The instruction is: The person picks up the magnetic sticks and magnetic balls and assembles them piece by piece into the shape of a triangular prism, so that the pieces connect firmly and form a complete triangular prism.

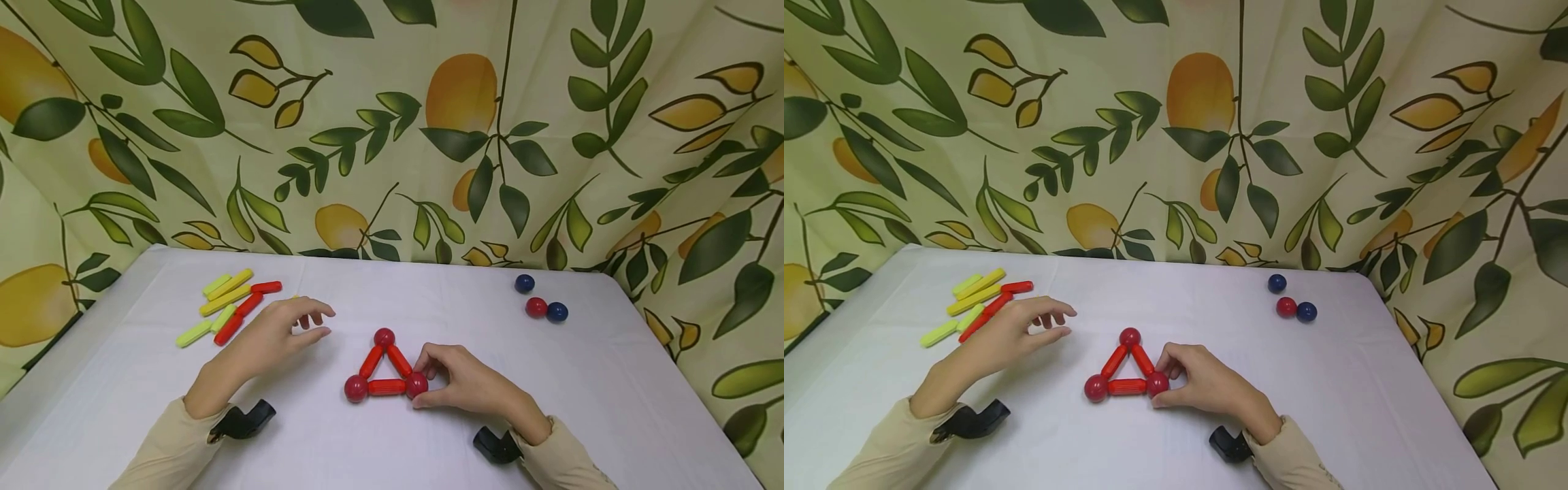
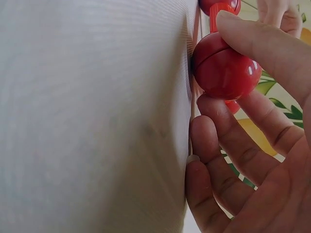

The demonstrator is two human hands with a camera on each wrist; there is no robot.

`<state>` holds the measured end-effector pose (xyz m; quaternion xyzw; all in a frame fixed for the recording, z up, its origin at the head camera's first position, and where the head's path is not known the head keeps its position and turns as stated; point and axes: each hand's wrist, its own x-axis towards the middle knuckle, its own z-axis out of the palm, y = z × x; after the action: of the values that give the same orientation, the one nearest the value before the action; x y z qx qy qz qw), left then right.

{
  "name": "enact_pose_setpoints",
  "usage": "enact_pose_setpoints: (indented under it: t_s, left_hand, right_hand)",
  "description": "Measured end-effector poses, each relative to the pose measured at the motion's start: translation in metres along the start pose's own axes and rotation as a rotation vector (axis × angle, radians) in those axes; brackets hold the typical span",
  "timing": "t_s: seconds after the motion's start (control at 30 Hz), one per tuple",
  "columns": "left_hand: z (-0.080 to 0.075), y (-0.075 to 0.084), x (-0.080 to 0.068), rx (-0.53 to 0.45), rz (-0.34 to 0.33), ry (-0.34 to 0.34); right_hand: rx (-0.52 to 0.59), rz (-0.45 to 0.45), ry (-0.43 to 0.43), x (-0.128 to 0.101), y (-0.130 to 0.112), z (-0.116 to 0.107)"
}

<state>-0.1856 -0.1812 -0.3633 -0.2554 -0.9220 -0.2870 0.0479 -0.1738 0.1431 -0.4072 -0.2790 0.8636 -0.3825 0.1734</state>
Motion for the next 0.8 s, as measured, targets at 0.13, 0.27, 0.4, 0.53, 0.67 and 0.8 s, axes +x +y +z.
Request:
enact_pose_setpoints:
  t_s: [0.13, 0.27, 0.4, 0.53, 0.67, 0.8]
  left_hand:
    - [-0.008, -0.011, -0.001, 0.004, -0.023, 0.056]
    - [-0.014, -0.022, -0.002, 0.004, -0.031, 0.103]
    - [-0.021, -0.031, -0.005, 0.031, -0.04, 0.133]
    - [-0.029, -0.038, -0.009, 0.066, -0.072, 0.13]
    - [-0.035, -0.045, -0.011, 0.084, -0.114, 0.116]
    - [-0.038, -0.053, -0.013, 0.087, -0.174, 0.096]
  right_hand:
    - [0.007, -0.004, -0.003, 0.0, 0.0, 0.0]
    - [0.012, -0.009, -0.003, 0.0, 0.001, 0.0]
    - [0.013, -0.009, -0.003, 0.001, 0.001, 0.0]
    - [0.008, -0.009, -0.004, 0.001, 0.001, 0.001]
    - [0.004, -0.001, -0.002, 0.0, 0.001, 0.0]
    - [0.009, 0.002, -0.001, 0.0, 0.001, 0.0]
